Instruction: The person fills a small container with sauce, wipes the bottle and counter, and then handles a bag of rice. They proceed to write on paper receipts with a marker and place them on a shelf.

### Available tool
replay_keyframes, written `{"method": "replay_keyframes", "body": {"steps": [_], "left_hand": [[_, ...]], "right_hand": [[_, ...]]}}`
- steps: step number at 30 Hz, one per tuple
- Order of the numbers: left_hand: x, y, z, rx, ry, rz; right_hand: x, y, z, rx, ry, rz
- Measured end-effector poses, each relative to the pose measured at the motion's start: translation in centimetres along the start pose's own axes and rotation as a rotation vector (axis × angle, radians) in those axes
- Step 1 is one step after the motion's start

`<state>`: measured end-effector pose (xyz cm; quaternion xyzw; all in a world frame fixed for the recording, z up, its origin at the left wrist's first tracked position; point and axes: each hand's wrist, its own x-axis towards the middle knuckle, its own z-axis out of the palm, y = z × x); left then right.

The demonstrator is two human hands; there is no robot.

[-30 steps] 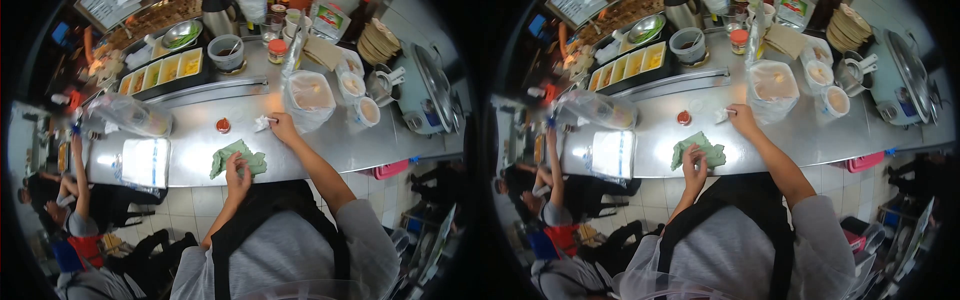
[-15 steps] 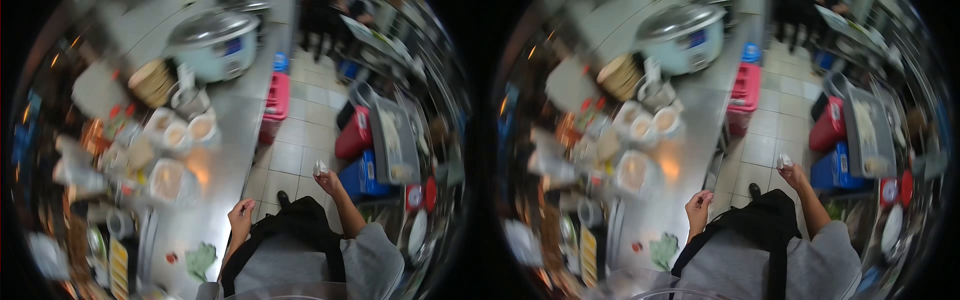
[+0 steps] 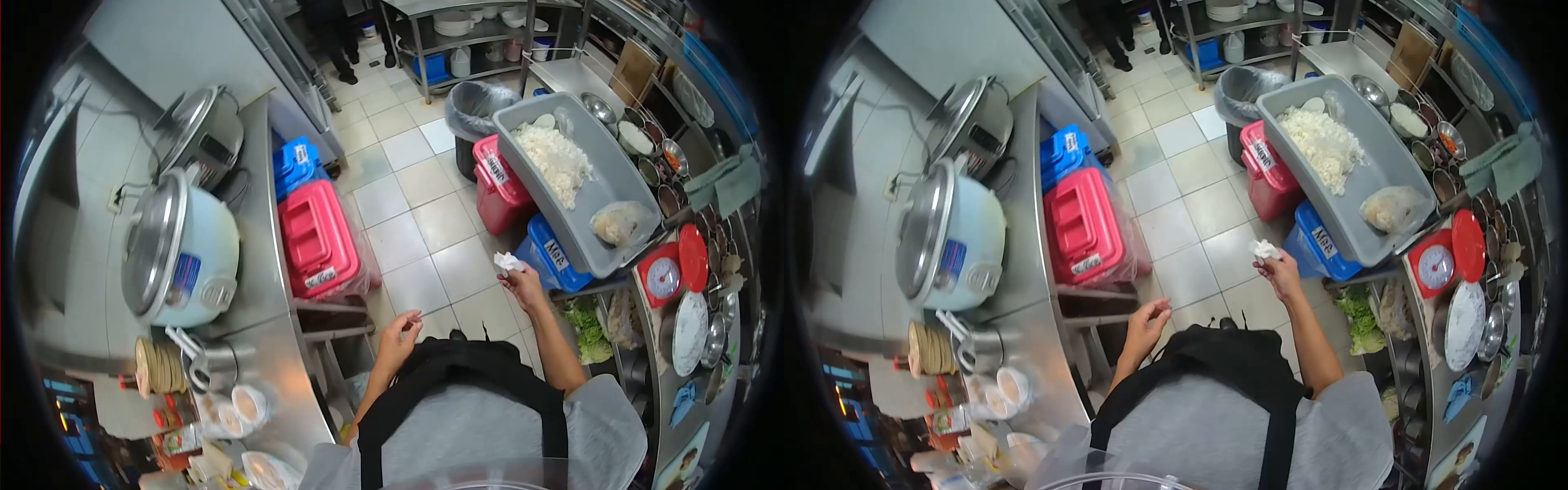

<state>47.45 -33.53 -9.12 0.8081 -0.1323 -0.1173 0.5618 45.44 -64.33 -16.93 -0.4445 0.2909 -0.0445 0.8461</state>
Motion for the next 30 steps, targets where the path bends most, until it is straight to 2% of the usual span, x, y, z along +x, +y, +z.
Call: {"method": "replay_keyframes", "body": {"steps": [2,4,6,7,8,10,12,14,15,16,17,18,19,20,21,22,23,24,25,26,27,28,29,30], "left_hand": [[3.0,-0.3,0.0,0.062,-0.104,-0.042],[5.8,-2.2,-0.5,0.090,-0.106,-0.013],[8.7,-5.0,-1.5,0.194,-0.147,-0.056],[10.1,-6.3,-2.1,0.182,-0.130,-0.073],[11.7,-7.8,-2.6,0.134,-0.117,-0.100],[14.4,-14.3,-3.8,0.090,-0.061,-0.205],[14.9,-21.1,-6.1,0.317,0.039,-0.300],[12.2,-25.8,-8.3,0.355,0.143,-0.487],[10.4,-27.2,-9.2,0.377,0.178,-0.579],[7.7,-28.1,-10.0,0.428,0.148,-0.664],[4.8,-29.0,-10.4,0.503,0.089,-0.733],[1.8,-29.6,-10.5,0.649,-0.057,-0.717],[-0.9,-30.1,-9.9,0.809,-0.214,-0.648],[-3.4,-30.0,-8.7,0.885,-0.311,-0.592],[-4.7,-28.4,-5.2,0.775,0.114,-0.962],[-7.8,-28.3,-4.0,0.737,0.266,-0.877],[-10.2,-29.2,0.8,0.547,0.329,-1.098],[-11.3,-29.2,6.3,0.597,0.577,-1.106],[-12.1,-29.0,11.7,0.635,0.834,-1.079],[-11.8,-24.8,15.5,0.508,0.851,-1.215],[-10.6,-18.9,18.7,0.386,0.864,-1.353],[-9.2,-15.0,22.9,0.109,1.175,-1.537],[-8.9,-12.8,27.5,-0.092,1.250,-1.662],[-8.9,-11.0,32.5,-0.096,1.232,-1.675]], "right_hand": [[5.4,-3.6,1.6,-0.239,0.042,-0.170],[11.0,-8.6,4.8,-0.314,0.064,-0.313],[18.6,-13.0,6.7,-0.465,0.160,-0.496],[22.8,-15.1,7.2,-0.511,0.259,-0.514],[26.5,-17.8,8.4,-0.457,0.188,-0.597],[37.5,-19.4,8.2,-0.623,0.591,-0.889],[38.2,-20.5,13.2,-1.016,0.767,-0.719],[35.4,-18.9,18.5,-1.070,0.322,-0.613],[36.2,-15.5,19.4,-1.134,0.233,-0.762],[36.1,-12.3,20.1,-1.298,0.059,-0.663],[34.4,-8.1,20.2,-1.289,-0.064,-0.545],[34.8,-1.2,19.0,-1.266,-0.148,-0.516],[34.0,4.4,17.6,-1.414,-0.350,-0.273],[33.0,10.2,15.0,-1.518,-0.589,-0.188],[30.5,10.4,14.9,-1.729,-1.307,-0.143],[26.9,10.3,14.5,-1.489,-1.154,-0.573],[27.4,8.6,16.5,-1.494,-1.423,-0.614],[27.2,7.9,17.8,-1.585,-1.594,-0.059],[26.5,8.1,18.5,-1.710,-1.637,0.527],[28.4,8.1,18.8,-1.558,-1.797,0.480],[35.1,11.8,16.8,-1.534,-1.903,0.334],[41.5,15.4,15.0,-1.505,-1.994,0.176],[43.3,17.3,15.6,-1.650,-1.632,0.421],[41.0,15.1,19.9,-1.893,-1.331,0.420]]}}
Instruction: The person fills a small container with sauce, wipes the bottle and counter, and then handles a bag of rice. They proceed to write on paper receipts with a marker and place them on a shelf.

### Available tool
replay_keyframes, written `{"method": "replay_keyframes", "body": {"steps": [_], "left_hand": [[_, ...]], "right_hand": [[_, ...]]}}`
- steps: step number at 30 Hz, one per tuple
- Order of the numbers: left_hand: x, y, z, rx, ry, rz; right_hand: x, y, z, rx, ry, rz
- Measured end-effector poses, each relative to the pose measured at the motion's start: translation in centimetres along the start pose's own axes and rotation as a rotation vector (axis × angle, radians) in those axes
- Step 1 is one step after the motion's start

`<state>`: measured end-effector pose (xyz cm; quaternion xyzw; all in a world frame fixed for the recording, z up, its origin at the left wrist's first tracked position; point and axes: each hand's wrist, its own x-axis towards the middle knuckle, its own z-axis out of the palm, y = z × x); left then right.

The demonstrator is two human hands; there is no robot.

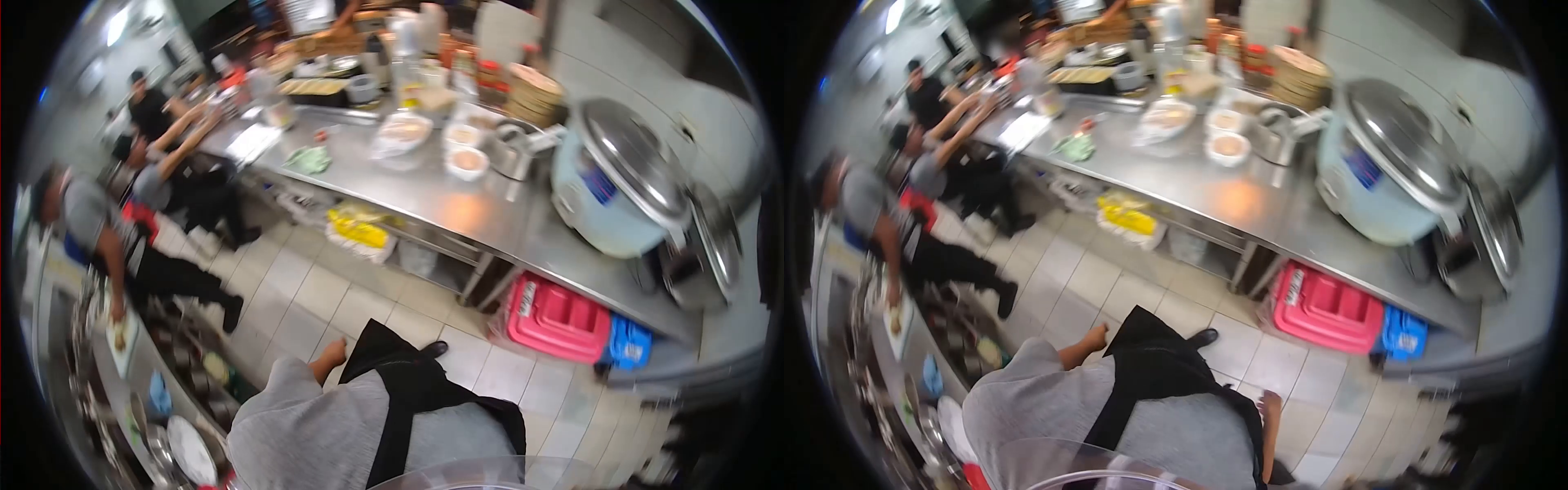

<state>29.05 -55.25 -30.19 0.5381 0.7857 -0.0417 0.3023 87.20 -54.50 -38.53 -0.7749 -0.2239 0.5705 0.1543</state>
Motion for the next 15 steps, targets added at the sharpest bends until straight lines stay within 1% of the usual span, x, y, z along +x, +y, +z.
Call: {"method": "replay_keyframes", "body": {"steps": [1,2,3,4,5,6,7,8,9,10,11,12,13,14,15], "left_hand": [[-3.7,-3.5,1.5,-0.075,-0.010,-0.127],[-6.9,-6.4,3.0,-0.065,0.034,-0.300],[-9.5,-8.8,3.2,-0.128,-0.036,-0.427],[-12.6,-10.7,4.1,-0.193,-0.112,-0.551],[-14.6,-12.8,5.5,-0.224,-0.123,-0.585],[-16.4,-14.5,7.3,-0.219,-0.036,-0.646],[-18.6,-15.2,9.2,-0.213,0.048,-0.713],[-20.1,-14.7,10.3,-0.250,0.037,-0.757],[-20.3,-14.3,10.7,-0.331,-0.037,-0.758],[-20.4,-14.5,10.8,-0.407,-0.104,-0.754],[-20.3,-14.8,14.1,-0.266,0.094,-0.693],[-19.2,-14.7,15.2,-0.373,0.201,-0.716],[-18.1,-14.5,16.0,-0.480,0.312,-0.728],[-17.0,-14.2,15.7,-0.577,0.352,-0.732],[-15.6,-14.2,14.4,-0.691,0.348,-0.736]], "right_hand": [[4.4,-0.8,-1.2,-0.004,0.030,-0.064],[8.5,-1.7,-2.3,-0.010,0.060,-0.128],[5.4,-7.7,-1.3,0.207,0.033,-0.270],[-1.6,-16.7,0.5,0.446,-0.031,-0.410],[-9.4,-26.3,2.4,0.664,-0.125,-0.539],[-13.9,-32.7,3.9,0.661,-0.402,-0.777],[-17.6,-38.6,5.9,0.683,-0.609,-1.018],[-24.0,-42.4,8.0,0.803,-0.766,-1.142],[-30.5,-46.0,9.5,0.703,-0.923,-1.368],[-34.3,-47.4,10.5,0.889,-1.135,-1.554],[-38.1,-48.8,11.5,1.045,-1.428,-1.710],[-42.3,-49.8,14.8,1.062,-1.588,-1.890],[-46.6,-50.7,18.1,1.050,-1.801,-2.059],[-50.9,-51.7,21.3,0.990,-2.040,-2.199],[-52.4,-52.1,23.7,0.965,-2.028,-2.251]]}}
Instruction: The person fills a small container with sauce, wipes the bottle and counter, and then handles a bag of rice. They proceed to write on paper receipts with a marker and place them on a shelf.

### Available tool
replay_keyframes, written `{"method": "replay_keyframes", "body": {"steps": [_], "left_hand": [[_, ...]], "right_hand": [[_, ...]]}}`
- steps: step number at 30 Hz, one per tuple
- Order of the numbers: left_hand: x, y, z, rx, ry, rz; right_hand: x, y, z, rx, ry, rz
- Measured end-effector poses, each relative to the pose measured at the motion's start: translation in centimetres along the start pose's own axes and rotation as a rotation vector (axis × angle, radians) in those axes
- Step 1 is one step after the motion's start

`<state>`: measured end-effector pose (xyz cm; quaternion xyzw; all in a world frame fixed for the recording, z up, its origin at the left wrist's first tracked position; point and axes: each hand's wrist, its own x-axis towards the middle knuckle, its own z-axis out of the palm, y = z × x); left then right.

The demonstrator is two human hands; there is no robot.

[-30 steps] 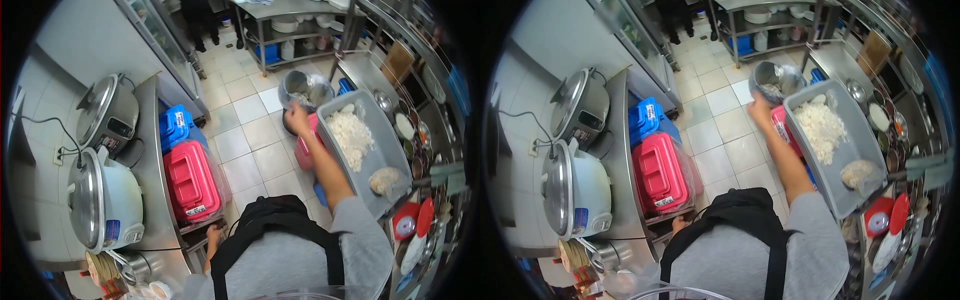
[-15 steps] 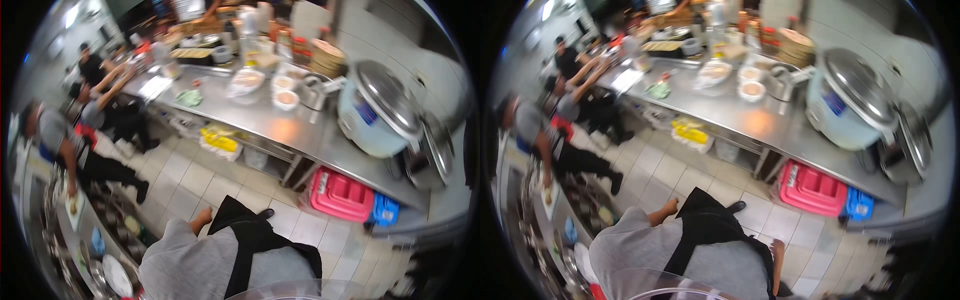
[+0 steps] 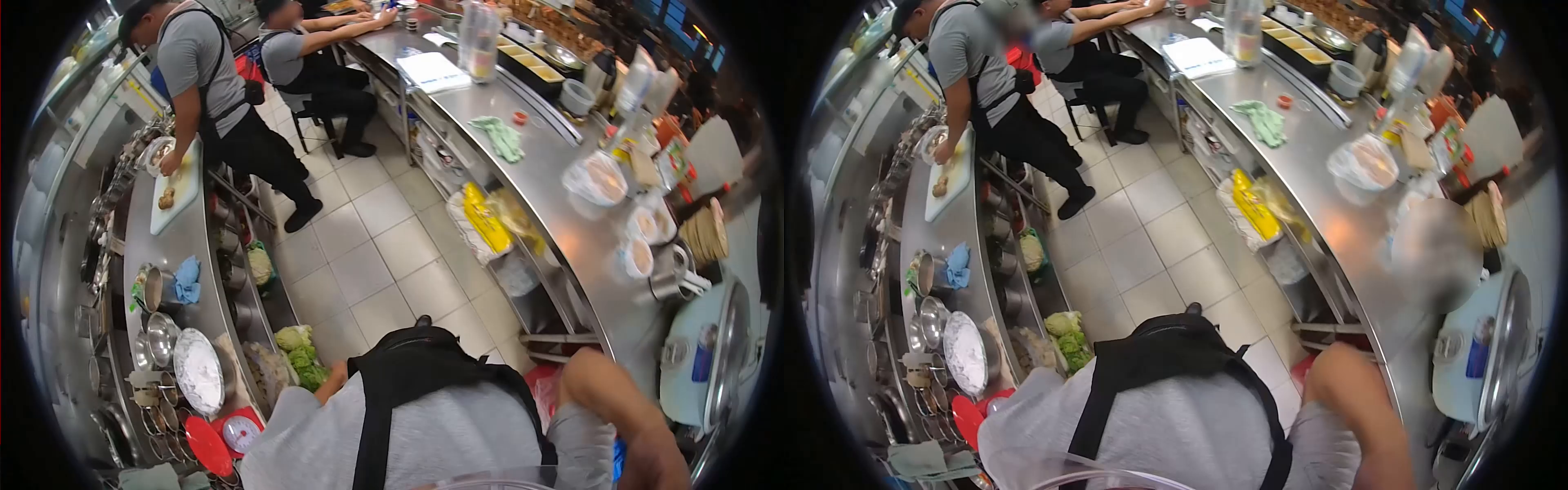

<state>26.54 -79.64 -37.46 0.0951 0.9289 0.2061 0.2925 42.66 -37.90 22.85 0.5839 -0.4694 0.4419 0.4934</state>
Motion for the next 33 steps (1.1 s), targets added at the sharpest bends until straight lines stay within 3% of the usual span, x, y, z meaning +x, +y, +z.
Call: {"method": "replay_keyframes", "body": {"steps": [1,3,5,7,8,11,13,14,16,18,20,22,23,26,28,31,32,33], "left_hand": [[1.2,1.5,-0.2,-0.088,-0.043,-0.036],[3.8,4.8,-2.3,-0.244,-0.105,-0.080],[6.9,7.1,-4.8,-0.407,-0.124,-0.078],[10.1,8.5,-7.6,-0.590,-0.079,-0.032],[11.7,9.4,-9.3,-0.685,-0.023,0.007],[16.1,11.4,-14.3,-0.688,-0.006,0.032],[18.1,12.3,-16.5,-0.775,0.089,-0.007],[18.8,13.1,-17.1,-0.786,0.084,-0.016],[19.7,15.6,-18.8,-1.041,0.125,-0.237],[20.7,18.5,-19.9,-1.034,0.166,-0.205],[22.7,23.3,-22.4,-1.011,0.199,-0.141],[24.2,28.8,-25.0,-1.082,0.147,-0.155],[26.3,29.8,-25.0,-1.066,0.137,-0.078],[31.4,35.0,-27.7,-1.044,0.103,-0.009],[33.5,38.5,-30.4,-0.900,0.092,0.201],[36.4,41.3,-32.5,-0.923,0.156,0.202],[37.0,42.1,-33.0,-0.910,0.171,0.193],[38.0,43.0,-33.5,-0.902,0.138,0.203]], "right_hand": [[0.0,1.8,-0.7,0.012,0.009,-0.003],[-0.2,5.4,-2.3,0.123,-0.266,0.082],[-0.3,9.5,-3.4,0.202,-0.180,0.065],[0.1,12.8,-6.1,0.384,-0.485,0.270],[0.3,14.9,-6.7,0.650,-0.520,0.262],[-1.2,19.3,-8.7,0.873,-0.314,0.116],[-3.0,22.8,-10.4,0.992,-0.190,0.194],[-4.2,24.9,-11.7,1.231,-0.047,0.329],[-8.2,29.0,-14.6,1.540,0.164,0.480],[-11.9,32.1,-17.1,1.392,0.314,0.689],[-14.7,36.5,-19.1,0.718,0.055,0.719],[-14.4,40.8,-18.9,0.092,-0.250,0.595],[-13.9,42.1,-18.2,-0.034,-0.261,0.505],[-12.5,45.5,-19.0,-0.311,-0.348,0.235],[-12.7,47.8,-20.4,-0.383,-0.262,0.043],[-11.5,50.0,-23.8,-0.373,-0.183,0.354],[-11.3,50.7,-23.6,-0.346,-0.020,0.455],[-12.0,52.0,-23.6,-0.389,0.037,0.409]]}}
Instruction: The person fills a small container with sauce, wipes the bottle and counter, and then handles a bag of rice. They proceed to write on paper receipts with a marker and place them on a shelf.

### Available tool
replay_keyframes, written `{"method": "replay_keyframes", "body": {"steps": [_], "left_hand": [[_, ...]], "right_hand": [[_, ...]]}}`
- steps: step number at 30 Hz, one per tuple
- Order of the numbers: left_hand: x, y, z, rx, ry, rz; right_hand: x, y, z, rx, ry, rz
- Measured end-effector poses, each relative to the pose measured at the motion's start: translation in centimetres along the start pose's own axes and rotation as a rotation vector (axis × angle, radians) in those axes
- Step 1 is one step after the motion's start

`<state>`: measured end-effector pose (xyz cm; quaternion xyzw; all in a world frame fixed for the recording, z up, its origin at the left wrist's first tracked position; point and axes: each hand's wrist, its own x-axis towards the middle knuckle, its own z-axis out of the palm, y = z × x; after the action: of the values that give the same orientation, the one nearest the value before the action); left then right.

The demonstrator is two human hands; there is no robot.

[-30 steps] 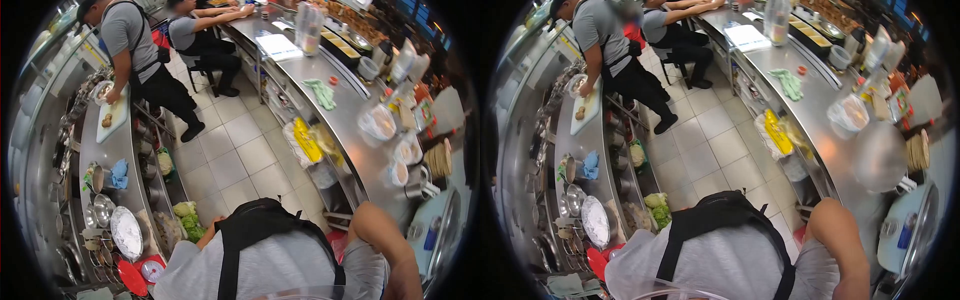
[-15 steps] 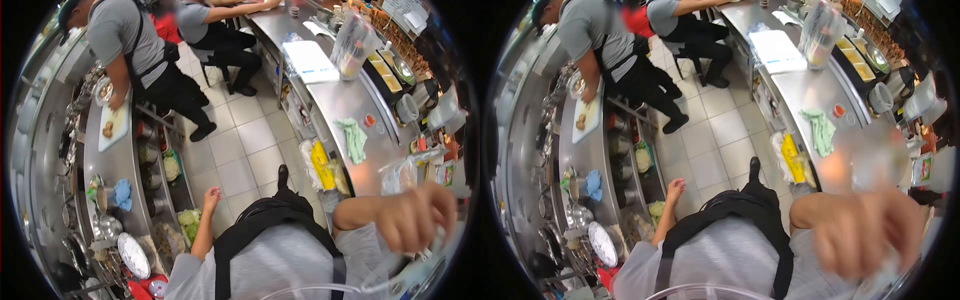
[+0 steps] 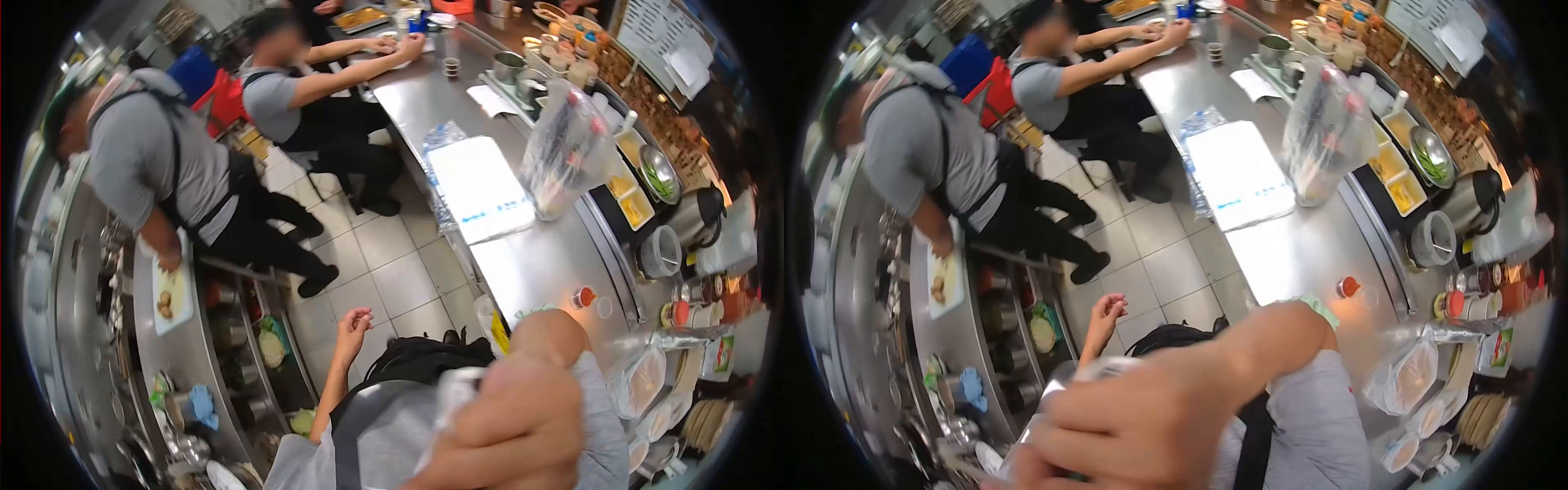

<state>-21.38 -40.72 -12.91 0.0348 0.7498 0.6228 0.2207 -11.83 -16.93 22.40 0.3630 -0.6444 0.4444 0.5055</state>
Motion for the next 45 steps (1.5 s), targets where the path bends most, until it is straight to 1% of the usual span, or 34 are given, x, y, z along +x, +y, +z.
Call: {"method": "replay_keyframes", "body": {"steps": [2,3,4,5,6,8,10,12,13,14,15,16,17,18,19,20,22,23,25,26,28,29,30,31,32,33,34,35,37,38,40,45], "left_hand": [[1.9,0.9,0.7,-0.041,-0.034,0.058],[2.9,2.1,0.8,0.074,-0.091,0.044],[4.1,4.2,1.0,0.068,-0.098,0.072],[4.7,6.4,1.6,-0.039,-0.177,0.071],[4.9,9.0,2.1,-0.146,-0.260,0.064],[5.2,15.7,1.9,-0.096,-0.481,0.062],[6.5,22.0,0.6,0.067,-0.953,0.438],[7.8,25.6,-0.5,-0.173,-1.320,0.495],[8.4,26.7,-1.3,-0.176,-1.342,0.491],[9.3,27.9,-2.1,-0.394,-1.485,0.440],[10.4,28.8,-3.0,-0.627,-1.615,0.379],[11.8,29.7,-4.2,-0.648,-1.626,0.382],[13.4,30.6,-5.3,-0.761,-1.698,0.316],[14.8,31.0,-6.5,-0.873,-1.764,0.247],[16.3,30.6,-7.7,-0.918,-1.774,0.262],[17.9,30.8,-9.0,-0.932,-1.777,0.266],[20.8,31.8,-11.0,-0.776,-1.832,0.299],[21.9,32.1,-11.7,-0.727,-1.852,0.307],[23.2,32.2,-12.3,-0.946,-1.786,0.432],[24.0,32.4,-12.6,-0.955,-1.800,0.414],[25.4,32.9,-13.0,-0.976,-1.834,0.363],[25.9,32.9,-13.1,-0.985,-1.854,0.347],[26.4,32.9,-13.2,-0.985,-1.833,0.283],[26.9,32.8,-13.2,-0.981,-1.817,0.216],[27.4,32.6,-12.9,-0.983,-1.844,0.198],[27.9,32.3,-12.5,-1.009,-1.935,0.143],[28.3,32.0,-12.0,-1.027,-2.025,0.085],[28.5,32.0,-11.3,-1.022,-2.085,0.062],[28.4,32.3,-9.5,-1.004,-2.141,0.027],[28.2,32.5,-8.6,-0.994,-2.165,0.014],[27.7,32.8,-6.8,-0.968,-2.206,-0.013],[26.0,33.5,-2.2,-0.888,-2.254,-0.068]], "right_hand": [[-0.4,2.8,1.1,-0.065,0.146,-0.061],[0.3,3.8,0.8,-0.126,0.150,-0.089],[0.5,4.7,0.5,-0.173,0.147,-0.113],[0.7,5.8,0.1,-0.220,0.146,-0.138],[-0.2,6.8,0.0,-0.202,0.128,-0.110],[-1.2,9.3,-0.1,-0.187,0.099,-0.098],[-1.6,12.3,0.5,0.022,0.308,-0.014],[-2.2,14.3,1.0,0.189,0.536,0.097],[-2.2,15.1,1.2,0.266,0.656,0.149],[-1.7,15.7,1.2,0.247,0.651,0.141],[-0.9,15.7,0.9,0.371,0.482,0.332],[0.0,15.9,1.1,0.492,0.309,0.528],[0.5,16.1,2.0,0.478,0.301,0.545],[0.8,16.4,3.0,0.397,0.207,0.594],[1.3,16.9,3.8,0.318,0.111,0.634],[1.8,17.3,3.9,0.311,0.102,0.642],[3.3,18.1,4.7,-0.123,-0.482,0.655],[4.1,18.5,5.5,-0.131,-0.481,0.667],[6.4,19.8,7.5,-0.259,-0.762,0.659],[6.5,20.3,8.0,-0.269,-0.755,0.677],[6.3,20.9,8.4,-0.258,-0.550,0.586],[6.7,20.7,8.5,-0.375,-0.585,0.595],[5.9,20.7,9.1,-0.396,-0.580,0.609],[4.7,21.0,10.3,-0.308,-0.325,0.587],[5.8,21.6,9.2,0.083,-0.371,0.626],[7.3,22.7,8.3,0.469,-0.413,0.707],[7.7,23.2,9.6,0.541,-0.320,0.626],[7.9,23.3,12.7,0.415,-0.145,0.460],[9.0,23.4,14.4,0.303,-0.005,0.304],[9.5,23.5,14.4,0.294,0.011,0.301],[10.0,23.7,13.3,0.313,-0.002,0.232],[8.9,22.0,8.3,0.255,-0.006,0.099]]}}
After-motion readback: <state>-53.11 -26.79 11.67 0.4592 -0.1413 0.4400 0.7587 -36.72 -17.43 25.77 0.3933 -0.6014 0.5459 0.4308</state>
